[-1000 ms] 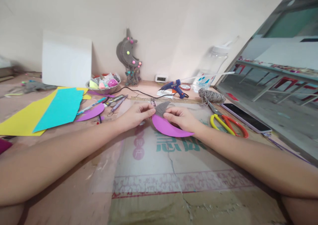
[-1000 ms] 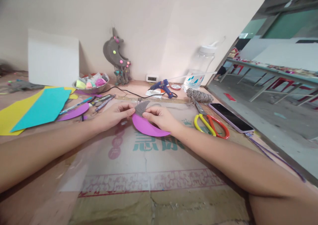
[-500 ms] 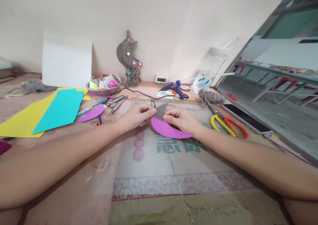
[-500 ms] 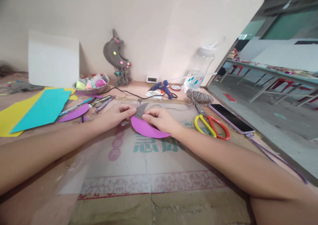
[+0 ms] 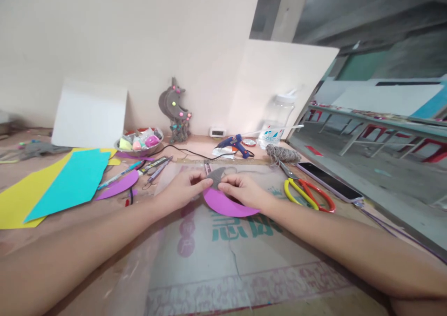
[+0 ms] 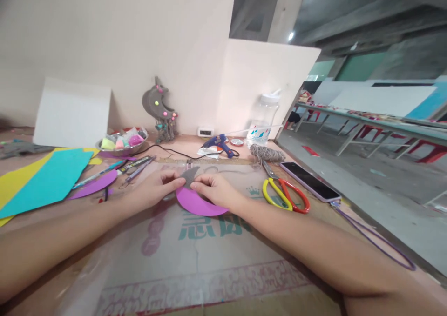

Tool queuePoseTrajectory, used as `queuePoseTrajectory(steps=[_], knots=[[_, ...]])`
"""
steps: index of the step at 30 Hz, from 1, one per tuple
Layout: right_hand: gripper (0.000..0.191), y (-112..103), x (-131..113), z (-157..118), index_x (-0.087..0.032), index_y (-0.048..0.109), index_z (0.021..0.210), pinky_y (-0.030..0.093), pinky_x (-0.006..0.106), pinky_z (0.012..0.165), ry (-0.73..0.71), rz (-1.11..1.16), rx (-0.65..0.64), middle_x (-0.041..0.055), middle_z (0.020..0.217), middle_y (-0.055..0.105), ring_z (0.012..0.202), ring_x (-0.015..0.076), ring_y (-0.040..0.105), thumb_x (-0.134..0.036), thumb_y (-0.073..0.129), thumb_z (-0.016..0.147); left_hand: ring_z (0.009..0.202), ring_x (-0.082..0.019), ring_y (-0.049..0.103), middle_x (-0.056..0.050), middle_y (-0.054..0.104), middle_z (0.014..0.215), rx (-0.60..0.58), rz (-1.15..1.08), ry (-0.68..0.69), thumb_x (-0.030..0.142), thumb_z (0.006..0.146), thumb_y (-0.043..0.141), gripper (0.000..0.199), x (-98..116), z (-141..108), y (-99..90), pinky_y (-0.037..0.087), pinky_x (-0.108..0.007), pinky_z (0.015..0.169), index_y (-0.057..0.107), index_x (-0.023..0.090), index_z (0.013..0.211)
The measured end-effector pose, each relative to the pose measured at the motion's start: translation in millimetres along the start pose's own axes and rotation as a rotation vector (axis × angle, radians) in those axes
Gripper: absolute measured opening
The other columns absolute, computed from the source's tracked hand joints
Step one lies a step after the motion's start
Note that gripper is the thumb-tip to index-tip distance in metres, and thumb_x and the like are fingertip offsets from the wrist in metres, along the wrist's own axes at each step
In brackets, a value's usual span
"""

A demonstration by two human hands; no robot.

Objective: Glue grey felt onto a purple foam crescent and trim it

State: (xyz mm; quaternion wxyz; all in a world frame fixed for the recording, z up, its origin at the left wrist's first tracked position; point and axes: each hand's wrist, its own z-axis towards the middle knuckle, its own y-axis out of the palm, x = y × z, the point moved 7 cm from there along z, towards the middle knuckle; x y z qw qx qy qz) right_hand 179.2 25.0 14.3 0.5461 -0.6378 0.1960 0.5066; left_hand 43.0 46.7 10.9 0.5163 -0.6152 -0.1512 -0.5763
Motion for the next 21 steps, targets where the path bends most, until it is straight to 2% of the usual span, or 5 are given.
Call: queuePoseTrajectory(steps=[5, 8, 11, 15, 21], knots=[[0.04, 1.0, 3.1, -0.1, -0.017, 0.049, 0.066, 0.026, 0.025, 0.053, 0.008, 0.03, -0.006, -0.005, 0.059, 0.037, 0.055, 0.009, 0.033, -0.054, 0.055, 0.081, 0.058, -0.011, 0.036, 0.004, 0.038, 0.06, -0.009, -0.02, -0.004, 0.052, 0.084, 0.051, 0.041, 3.7, -0.3, 2.2, 0.029, -0.023, 0.054, 0.045, 0.017, 0.063], [0.044, 1.1, 4.5, -0.6, -0.018, 0.047, 0.065, 0.026, 0.025, 0.052, 0.014, 0.055, -0.004, -0.0053, 0.059, 0.037, 0.054, 0.0089, 0.032, -0.058, 0.056, 0.08, 0.057, -0.012, 0.034, 0.004, 0.037, 0.061, 0.009, -0.079, 0.005, 0.056, 0.086, 0.045, 0.044, 7.1, -0.7, 2.3, 0.027, -0.024, 0.052, 0.043, 0.018, 0.064], [0.046, 0.8, 5.8, -0.9, -0.018, 0.046, 0.065, 0.024, 0.025, 0.05, 0.034, 0.08, 0.003, -0.0057, 0.057, 0.036, 0.053, 0.0088, 0.03, -0.061, 0.056, 0.078, 0.058, -0.012, 0.035, 0.003, 0.04, 0.062, 0.023, -0.065, 0.002, 0.058, 0.085, 0.046, 0.043, 6.7, 0.3, 2.5, 0.027, -0.024, 0.053, 0.045, 0.019, 0.065], [0.046, 0.3, 5.4, -0.6, -0.017, 0.05, 0.066, 0.025, 0.025, 0.051, 0.024, 0.069, 0.013, -0.005, 0.057, 0.038, 0.053, 0.0092, 0.032, -0.062, 0.058, 0.076, 0.059, -0.013, 0.036, 0.003, 0.041, 0.062, 0.015, -0.054, -0.015, 0.061, 0.08, 0.051, 0.046, 3.8, 2.7, 3.4, 0.027, -0.024, 0.054, 0.046, 0.019, 0.065], [0.045, 0.0, 9.3, 0.8, -0.017, 0.055, 0.072, 0.026, 0.025, 0.052, 0.007, 0.087, 0.012, -0.0044, 0.059, 0.04, 0.055, 0.0094, 0.034, -0.061, 0.06, 0.075, 0.056, -0.012, 0.033, 0.004, 0.037, 0.059, 0.038, -0.052, -0.015, 0.06, 0.082, 0.049, 0.045, 0.1, 3.6, 1.9, 0.026, -0.025, 0.053, 0.043, 0.019, 0.063]])
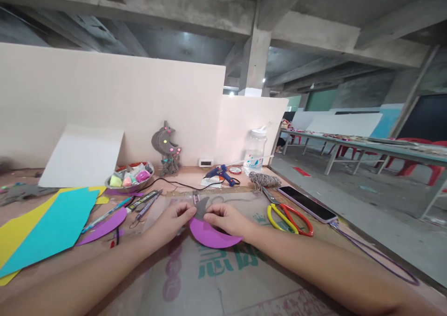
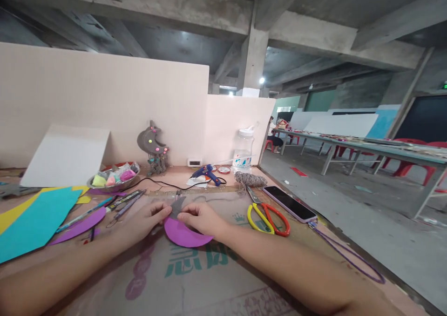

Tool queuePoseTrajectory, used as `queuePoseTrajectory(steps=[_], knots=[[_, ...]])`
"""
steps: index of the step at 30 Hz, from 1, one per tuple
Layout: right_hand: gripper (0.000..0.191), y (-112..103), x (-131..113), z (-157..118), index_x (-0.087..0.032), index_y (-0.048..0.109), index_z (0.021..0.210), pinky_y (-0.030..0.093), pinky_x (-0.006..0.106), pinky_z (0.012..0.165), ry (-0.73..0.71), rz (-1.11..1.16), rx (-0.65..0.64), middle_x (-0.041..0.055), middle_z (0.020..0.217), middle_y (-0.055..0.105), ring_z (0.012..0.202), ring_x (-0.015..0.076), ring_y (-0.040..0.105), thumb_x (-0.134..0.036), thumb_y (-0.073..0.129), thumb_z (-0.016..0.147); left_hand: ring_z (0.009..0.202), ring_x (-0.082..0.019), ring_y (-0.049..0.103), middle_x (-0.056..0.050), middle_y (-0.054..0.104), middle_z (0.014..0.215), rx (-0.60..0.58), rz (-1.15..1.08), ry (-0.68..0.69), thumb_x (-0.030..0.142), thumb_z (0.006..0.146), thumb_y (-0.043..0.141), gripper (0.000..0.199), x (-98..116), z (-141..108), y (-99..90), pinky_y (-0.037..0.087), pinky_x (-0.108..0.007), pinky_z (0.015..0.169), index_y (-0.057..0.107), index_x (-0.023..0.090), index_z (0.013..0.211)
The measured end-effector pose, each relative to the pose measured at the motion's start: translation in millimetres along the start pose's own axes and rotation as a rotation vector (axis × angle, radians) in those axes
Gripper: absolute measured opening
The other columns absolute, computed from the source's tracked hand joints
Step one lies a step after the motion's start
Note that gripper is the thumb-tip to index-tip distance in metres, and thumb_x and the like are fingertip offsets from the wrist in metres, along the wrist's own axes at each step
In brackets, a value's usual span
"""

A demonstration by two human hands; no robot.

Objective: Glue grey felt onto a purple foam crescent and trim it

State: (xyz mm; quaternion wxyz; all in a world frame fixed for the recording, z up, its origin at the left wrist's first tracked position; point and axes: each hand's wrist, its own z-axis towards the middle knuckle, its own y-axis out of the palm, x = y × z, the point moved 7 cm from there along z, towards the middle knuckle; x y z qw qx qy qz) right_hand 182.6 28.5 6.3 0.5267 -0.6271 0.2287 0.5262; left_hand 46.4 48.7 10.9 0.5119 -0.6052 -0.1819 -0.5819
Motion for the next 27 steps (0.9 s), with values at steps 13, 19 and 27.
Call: queuePoseTrajectory(steps=[13, 19, 27], knots=[[0.031, -0.2, 6.9, 2.6, -0.016, 0.058, 0.073, 0.026, 0.024, 0.051, 0.018, -0.038, 0.022, -0.005, 0.058, 0.042, 0.054, 0.0085, 0.034, -0.046, 0.064, 0.076, 0.06, -0.012, 0.035, 0.003, 0.037, 0.063, -0.029, -0.015, -0.023, 0.059, 0.083, 0.048, 0.045, 3.3, -1.6, 2.3, 0.027, -0.025, 0.057, 0.043, 0.018, 0.065], [0.037, -0.2, -5.2, 0.1, -0.015, 0.055, 0.07, 0.028, 0.024, 0.054, -0.024, -0.013, 0.014, -0.0039, 0.061, 0.043, 0.057, 0.0088, 0.036, -0.051, 0.064, 0.075, 0.057, -0.011, 0.033, 0.004, 0.036, 0.061, -0.025, -0.055, -0.036, 0.065, 0.08, 0.047, 0.05, 4.0, 0.0, 2.9, 0.025, -0.025, 0.053, 0.042, 0.018, 0.064], [0.048, -0.2, 3.6, 0.8, -0.017, 0.052, 0.073, 0.021, 0.024, 0.046, 0.002, 0.126, -0.013, -0.0073, 0.054, 0.035, 0.047, 0.007, 0.028, -0.064, 0.056, 0.077, 0.055, -0.01, 0.032, 0.005, 0.037, 0.061, -0.022, -0.079, -0.061, 0.062, 0.082, 0.047, 0.047, -2.4, -0.9, 1.1, 0.025, -0.024, 0.05, 0.041, 0.018, 0.065]])
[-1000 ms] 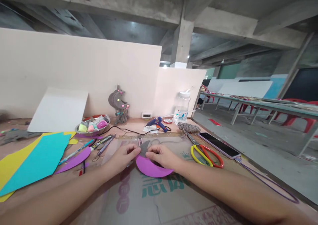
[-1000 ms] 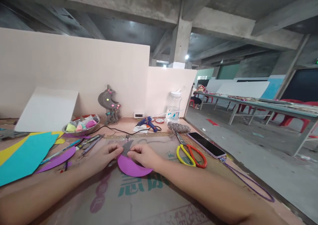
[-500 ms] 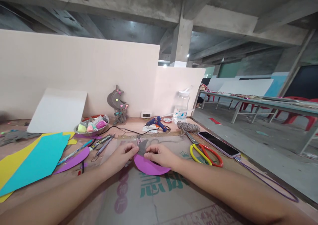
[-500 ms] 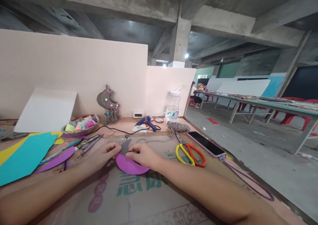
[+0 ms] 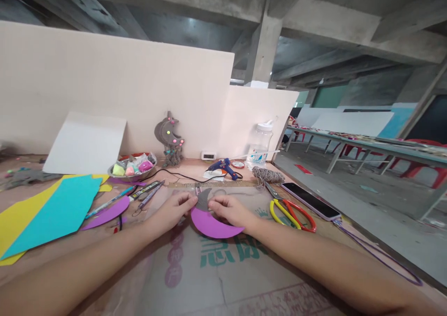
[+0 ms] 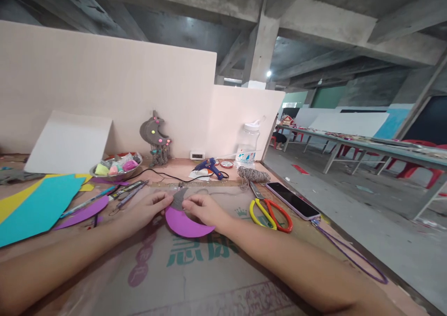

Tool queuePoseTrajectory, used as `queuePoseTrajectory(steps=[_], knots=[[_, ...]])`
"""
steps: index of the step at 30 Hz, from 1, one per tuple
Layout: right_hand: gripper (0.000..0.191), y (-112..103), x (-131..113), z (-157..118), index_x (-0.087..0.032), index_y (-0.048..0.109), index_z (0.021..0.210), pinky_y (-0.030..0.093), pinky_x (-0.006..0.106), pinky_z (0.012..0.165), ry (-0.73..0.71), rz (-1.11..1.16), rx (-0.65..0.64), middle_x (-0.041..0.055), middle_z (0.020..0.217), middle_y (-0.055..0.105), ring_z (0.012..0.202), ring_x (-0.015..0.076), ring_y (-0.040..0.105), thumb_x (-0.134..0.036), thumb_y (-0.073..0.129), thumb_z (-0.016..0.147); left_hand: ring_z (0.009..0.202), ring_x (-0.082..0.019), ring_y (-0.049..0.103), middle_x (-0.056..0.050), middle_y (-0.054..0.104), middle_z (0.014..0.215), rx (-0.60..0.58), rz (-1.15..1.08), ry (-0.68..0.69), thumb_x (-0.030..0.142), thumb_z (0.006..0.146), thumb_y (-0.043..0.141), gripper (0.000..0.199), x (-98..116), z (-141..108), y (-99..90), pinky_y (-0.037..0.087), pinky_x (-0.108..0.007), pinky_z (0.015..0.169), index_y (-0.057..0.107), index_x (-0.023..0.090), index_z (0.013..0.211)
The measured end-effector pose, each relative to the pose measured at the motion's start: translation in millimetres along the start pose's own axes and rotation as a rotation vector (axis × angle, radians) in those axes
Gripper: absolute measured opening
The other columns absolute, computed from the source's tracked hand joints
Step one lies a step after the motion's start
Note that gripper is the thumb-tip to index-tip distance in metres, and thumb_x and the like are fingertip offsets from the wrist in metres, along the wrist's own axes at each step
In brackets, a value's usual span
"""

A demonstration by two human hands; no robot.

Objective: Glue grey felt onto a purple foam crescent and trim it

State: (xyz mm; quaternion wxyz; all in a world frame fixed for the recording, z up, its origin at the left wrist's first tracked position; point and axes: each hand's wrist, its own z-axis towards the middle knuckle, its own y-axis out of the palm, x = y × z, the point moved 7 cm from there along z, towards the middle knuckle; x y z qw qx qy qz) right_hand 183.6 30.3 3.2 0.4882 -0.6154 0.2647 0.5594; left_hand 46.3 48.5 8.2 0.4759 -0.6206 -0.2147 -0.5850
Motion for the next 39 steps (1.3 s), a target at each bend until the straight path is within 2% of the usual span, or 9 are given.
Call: queuePoseTrajectory(steps=[3, 8, 17, 21, 24, 27, 31, 39], knots=[[0.04, 1.5, -3.2, 0.7, -0.015, 0.056, 0.071, 0.028, 0.024, 0.053, -0.022, -0.117, 0.002, -0.004, 0.062, 0.043, 0.056, 0.0083, 0.036, -0.054, 0.065, 0.074, 0.055, -0.01, 0.033, 0.005, 0.037, 0.061, 0.003, -0.014, 0.014, 0.061, 0.083, 0.048, 0.047, 1.1, -0.7, -0.5, 0.025, -0.024, 0.05, 0.041, 0.018, 0.065], [0.033, 0.7, -4.3, 0.3, -0.015, 0.058, 0.071, 0.031, 0.025, 0.057, -0.008, -0.164, 0.027, -0.0026, 0.064, 0.046, 0.06, 0.0097, 0.039, -0.047, 0.063, 0.076, 0.055, -0.01, 0.032, 0.005, 0.036, 0.06, -0.019, 0.004, 0.047, 0.063, 0.082, 0.048, 0.049, 5.4, -0.9, 0.5, 0.025, -0.024, 0.05, 0.04, 0.018, 0.063], [0.035, 0.2, -7.9, -0.7, -0.016, 0.056, 0.069, 0.031, 0.025, 0.057, -0.024, -0.174, 0.021, -0.0029, 0.065, 0.044, 0.06, 0.0101, 0.039, -0.05, 0.063, 0.076, 0.051, -0.009, 0.029, 0.006, 0.034, 0.059, -0.086, -0.119, 0.036, 0.059, 0.084, 0.051, 0.045, -1.1, -0.5, 2.4, 0.022, -0.023, 0.046, 0.039, 0.019, 0.065], [0.036, -1.5, -9.5, -0.6, -0.017, 0.054, 0.07, 0.031, 0.025, 0.056, -0.021, -0.115, 0.059, -0.0032, 0.065, 0.044, 0.06, 0.0098, 0.038, -0.052, 0.063, 0.075, 0.053, -0.009, 0.034, 0.004, 0.04, 0.062, -0.048, -0.147, -0.013, 0.057, 0.086, 0.047, 0.043, -4.1, -0.6, 1.3, 0.024, -0.023, 0.047, 0.043, 0.018, 0.069], [0.035, -4.6, -6.9, 0.5, -0.017, 0.055, 0.071, 0.03, 0.024, 0.055, -0.01, -0.095, 0.098, -0.0036, 0.065, 0.043, 0.059, 0.0096, 0.038, -0.051, 0.063, 0.075, 0.057, -0.01, 0.038, 0.003, 0.043, 0.064, -0.015, -0.2, 0.037, 0.055, 0.088, 0.043, 0.042, 0.1, 0.0, -2.1, 0.03, -0.023, 0.05, 0.046, 0.017, 0.069], [0.034, -4.9, -5.8, 1.8, -0.016, 0.057, 0.074, 0.031, 0.025, 0.055, -0.014, -0.102, 0.096, -0.0028, 0.067, 0.047, 0.06, 0.01, 0.041, -0.049, 0.063, 0.075, 0.058, -0.01, 0.041, 0.003, 0.045, 0.064, -0.018, -0.092, 0.083, 0.05, 0.085, 0.051, 0.037, 4.1, 0.2, -4.8, 0.033, -0.023, 0.053, 0.049, 0.016, 0.069], [0.032, -3.4, -5.9, 2.3, -0.016, 0.059, 0.076, 0.034, 0.025, 0.057, 0.015, -0.136, 0.078, -0.0027, 0.067, 0.049, 0.059, 0.0102, 0.042, -0.048, 0.064, 0.074, 0.055, -0.009, 0.041, 0.004, 0.045, 0.062, -0.019, -0.046, 0.059, 0.042, 0.081, 0.058, 0.028, 3.3, 0.4, -8.1, 0.03, -0.022, 0.049, 0.053, 0.016, 0.072], [0.029, -3.2, -7.3, 1.8, -0.017, 0.058, 0.075, 0.036, 0.026, 0.059, 0.011, -0.161, 0.087, -0.0015, 0.069, 0.05, 0.062, 0.0113, 0.044, -0.046, 0.061, 0.075, 0.056, -0.008, 0.041, 0.003, 0.047, 0.063, -0.013, -0.117, 0.023, 0.036, 0.084, 0.052, 0.027, 10.3, -5.7, -7.5, 0.03, -0.022, 0.049, 0.05, 0.016, 0.067]])
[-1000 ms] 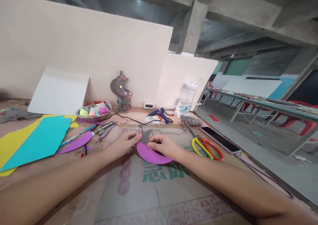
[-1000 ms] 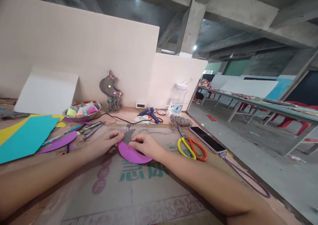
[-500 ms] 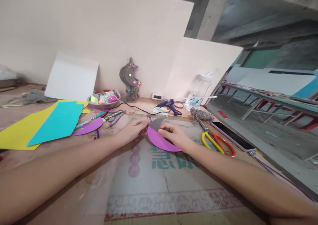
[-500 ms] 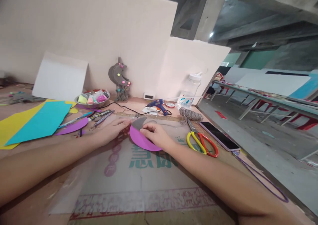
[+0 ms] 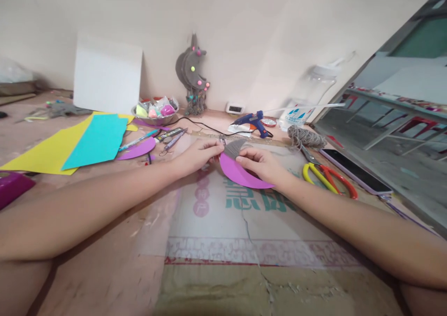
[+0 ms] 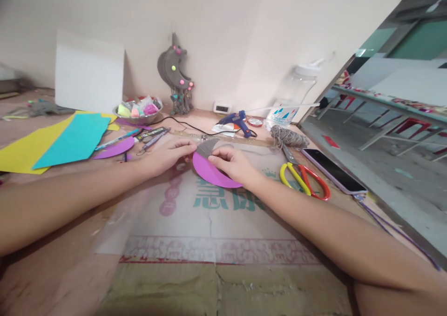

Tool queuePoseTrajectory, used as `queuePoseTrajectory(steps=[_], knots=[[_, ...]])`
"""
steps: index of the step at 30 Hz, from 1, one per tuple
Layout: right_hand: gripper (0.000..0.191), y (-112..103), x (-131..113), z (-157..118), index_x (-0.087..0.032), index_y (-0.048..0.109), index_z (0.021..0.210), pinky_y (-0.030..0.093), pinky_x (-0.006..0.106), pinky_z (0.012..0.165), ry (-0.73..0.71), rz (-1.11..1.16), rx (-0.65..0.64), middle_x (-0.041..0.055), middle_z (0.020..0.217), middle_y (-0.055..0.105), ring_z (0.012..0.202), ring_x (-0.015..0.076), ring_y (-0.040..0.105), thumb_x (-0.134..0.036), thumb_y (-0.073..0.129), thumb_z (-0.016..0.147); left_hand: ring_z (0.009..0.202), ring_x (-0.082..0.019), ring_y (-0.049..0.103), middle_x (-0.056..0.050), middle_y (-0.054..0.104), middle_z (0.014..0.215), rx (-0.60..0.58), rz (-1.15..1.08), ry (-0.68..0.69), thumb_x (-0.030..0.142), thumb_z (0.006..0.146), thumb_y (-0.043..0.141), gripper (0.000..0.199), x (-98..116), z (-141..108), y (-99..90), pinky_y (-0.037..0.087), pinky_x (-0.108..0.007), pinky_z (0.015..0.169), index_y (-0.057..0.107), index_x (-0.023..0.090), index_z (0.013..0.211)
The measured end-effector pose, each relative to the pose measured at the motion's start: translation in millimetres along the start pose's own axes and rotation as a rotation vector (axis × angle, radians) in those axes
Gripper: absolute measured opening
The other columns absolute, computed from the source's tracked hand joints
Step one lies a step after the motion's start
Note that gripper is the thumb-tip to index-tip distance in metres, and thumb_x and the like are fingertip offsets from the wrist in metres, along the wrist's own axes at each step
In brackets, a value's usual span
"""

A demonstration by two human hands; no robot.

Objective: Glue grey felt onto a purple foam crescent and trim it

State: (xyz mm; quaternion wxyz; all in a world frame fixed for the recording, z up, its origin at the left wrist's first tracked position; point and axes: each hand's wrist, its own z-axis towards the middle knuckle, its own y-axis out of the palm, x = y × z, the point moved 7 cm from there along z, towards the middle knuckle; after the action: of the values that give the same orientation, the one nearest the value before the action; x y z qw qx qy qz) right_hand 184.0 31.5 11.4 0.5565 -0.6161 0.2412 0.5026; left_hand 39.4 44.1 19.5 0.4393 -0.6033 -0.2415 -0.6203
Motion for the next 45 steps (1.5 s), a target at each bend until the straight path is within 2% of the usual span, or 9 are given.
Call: queuePoseTrajectory(steps=[12, 14, 18, 23, 28, 31, 33, 39, 45], knots=[[0.032, 2.5, -6.8, -3.8, -0.017, 0.055, 0.07, 0.032, 0.025, 0.053, -0.022, -0.055, -0.029, -0.003, 0.062, 0.044, 0.056, 0.01, 0.039, -0.048, 0.057, 0.079, 0.057, -0.008, 0.042, 0.004, 0.047, 0.062, 0.013, 0.155, 0.041, 0.033, 0.085, 0.052, 0.024, -6.1, 4.6, -3.4, 0.032, -0.022, 0.055, 0.051, 0.015, 0.068], [0.031, -6.8, -14.2, -5.2, -0.017, 0.059, 0.076, 0.035, 0.026, 0.056, -0.078, -0.141, 0.038, -0.0005, 0.066, 0.05, 0.06, 0.0117, 0.043, -0.047, 0.054, 0.084, 0.058, -0.009, 0.043, 0.003, 0.048, 0.063, -0.01, 0.205, 0.054, 0.033, 0.085, 0.051, 0.025, -6.8, 5.0, -0.9, 0.033, -0.023, 0.056, 0.052, 0.015, 0.068], [0.034, -45.2, -23.9, -4.1, -0.017, 0.064, 0.104, 0.04, 0.028, 0.062, -0.181, -0.347, 0.309, 0.006, 0.089, 0.062, 0.071, 0.0151, 0.051, -0.045, 0.051, 0.088, 0.059, -0.01, 0.043, 0.003, 0.046, 0.062, -0.112, 0.306, 0.101, 0.034, 0.085, 0.049, 0.026, -5.1, 3.0, 10.4, 0.033, -0.023, 0.056, 0.051, 0.016, 0.066], [0.032, -71.9, -14.0, 6.2, -0.016, 0.065, 0.104, 0.043, 0.031, 0.068, -0.211, -0.519, 0.372, 0.0076, 0.09, 0.063, 0.075, 0.0167, 0.054, -0.04, 0.051, 0.089, 0.057, -0.01, 0.042, 0.004, 0.046, 0.06, -0.134, 0.315, 0.072, 0.032, 0.084, 0.051, 0.024, -5.3, -0.6, 14.5, 0.033, -0.023, 0.054, 0.05, 0.016, 0.066], [0.033, -48.2, -23.3, 20.4, -0.016, 0.062, 0.114, 0.044, 0.031, 0.072, -0.284, -0.718, 0.162, 0.0079, 0.094, 0.065, 0.076, 0.0171, 0.056, -0.034, 0.052, 0.088, 0.056, -0.01, 0.041, 0.004, 0.044, 0.061, -0.13, 0.269, 0.08, 0.039, 0.087, 0.048, 0.029, -6.9, -0.7, 13.6, 0.031, -0.023, 0.052, 0.052, 0.017, 0.069], [0.033, -25.9, -27.8, 42.2, -0.016, 0.063, 0.112, 0.043, 0.029, 0.07, -0.22, -0.839, -0.015, 0.0075, 0.091, 0.068, 0.076, 0.0175, 0.059, -0.036, 0.05, 0.09, 0.055, -0.009, 0.04, 0.004, 0.044, 0.059, -0.133, 0.259, 0.09, 0.042, 0.087, 0.048, 0.033, -9.0, 1.2, 12.6, 0.03, -0.023, 0.051, 0.051, 0.016, 0.068], [0.033, -21.7, -27.7, 63.2, -0.017, 0.065, 0.112, 0.042, 0.029, 0.069, -0.152, -0.929, -0.048, 0.0081, 0.092, 0.069, 0.077, 0.0188, 0.06, -0.037, 0.054, 0.088, 0.057, -0.009, 0.044, 0.003, 0.048, 0.062, -0.122, 0.232, 0.086, 0.042, 0.087, 0.05, 0.033, -10.0, 2.8, 10.9, 0.032, -0.022, 0.053, 0.053, 0.016, 0.068], [0.034, -22.8, 3.2, 112.9, -0.017, 0.07, 0.101, 0.044, 0.026, 0.062, 0.053, -0.693, -0.362, 0.0086, 0.09, 0.071, 0.069, 0.017, 0.063, -0.045, 0.059, 0.085, 0.058, -0.009, 0.047, 0.001, 0.055, 0.065, -0.108, 0.173, 0.005, 0.042, 0.085, 0.053, 0.029, -9.8, 4.3, 7.2, 0.035, -0.021, 0.052, 0.057, 0.015, 0.074], [0.058, -10.4, 13.2, 111.9, -0.016, 0.056, 0.126, 0.044, 0.027, 0.065, 0.012, -0.85, -0.231, 0.0108, 0.098, 0.069, 0.074, 0.0187, 0.063, -0.034, 0.071, 0.073, 0.054, -0.007, 0.047, 0.003, 0.054, 0.06, -0.097, 0.035, -0.046, 0.031, 0.081, 0.059, 0.02, -10.0, 5.8, 6.0, 0.038, -0.02, 0.053, 0.055, 0.014, 0.07]])
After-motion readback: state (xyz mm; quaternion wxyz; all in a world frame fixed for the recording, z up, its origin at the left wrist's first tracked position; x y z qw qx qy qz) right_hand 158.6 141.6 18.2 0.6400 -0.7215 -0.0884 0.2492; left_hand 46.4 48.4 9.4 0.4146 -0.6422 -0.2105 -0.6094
